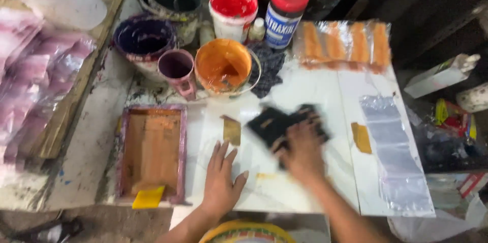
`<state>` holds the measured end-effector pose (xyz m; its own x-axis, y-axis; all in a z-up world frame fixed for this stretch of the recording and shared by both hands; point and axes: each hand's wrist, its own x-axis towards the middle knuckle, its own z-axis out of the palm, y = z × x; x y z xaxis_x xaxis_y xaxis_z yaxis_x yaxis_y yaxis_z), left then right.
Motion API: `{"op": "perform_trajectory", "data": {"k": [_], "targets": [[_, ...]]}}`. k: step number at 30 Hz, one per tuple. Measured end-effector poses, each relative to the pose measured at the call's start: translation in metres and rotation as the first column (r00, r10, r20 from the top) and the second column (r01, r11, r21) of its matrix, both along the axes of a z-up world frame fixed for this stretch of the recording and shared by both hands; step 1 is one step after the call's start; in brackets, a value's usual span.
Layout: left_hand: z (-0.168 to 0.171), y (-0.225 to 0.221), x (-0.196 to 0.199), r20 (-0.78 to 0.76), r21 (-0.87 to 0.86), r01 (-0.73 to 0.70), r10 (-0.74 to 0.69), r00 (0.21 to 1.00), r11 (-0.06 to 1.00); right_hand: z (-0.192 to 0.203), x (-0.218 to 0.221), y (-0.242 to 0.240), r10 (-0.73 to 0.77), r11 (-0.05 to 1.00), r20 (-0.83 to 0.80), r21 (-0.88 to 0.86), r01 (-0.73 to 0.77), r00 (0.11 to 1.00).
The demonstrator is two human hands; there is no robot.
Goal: Screen printing a design onto small plastic bags using a manual screen and squeegee.
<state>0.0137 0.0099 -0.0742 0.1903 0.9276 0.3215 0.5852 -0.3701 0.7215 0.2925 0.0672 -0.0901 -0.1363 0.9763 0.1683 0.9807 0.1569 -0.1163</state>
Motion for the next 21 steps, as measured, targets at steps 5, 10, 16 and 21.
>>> {"op": "perform_trajectory", "data": {"k": [5,10,16,21], "targets": [[-0.003,0.005,0.011,-0.204,-0.081,-0.044,0.027,0.979,0.996,0.069,-0.005,0.047,-0.290,0.876,0.125,-0.364,0.316,0.949],[-0.004,0.023,0.036,-0.227,0.117,-0.019,0.046,0.973,0.993,0.029,-0.066,0.038,0.004,0.997,0.074,-0.072,0.001,0.997],[0.019,0.004,0.048,-0.549,-0.175,0.266,-0.318,0.773,0.948,0.062,-0.046,-0.083,0.155,0.878,-0.013,-0.456,-0.144,0.988],[-0.008,-0.036,0.058,-0.618,-0.175,0.377,-0.400,0.677,0.909,0.022,0.015,-0.145,-0.077,0.956,0.269,-0.252,0.148,0.960]]}}
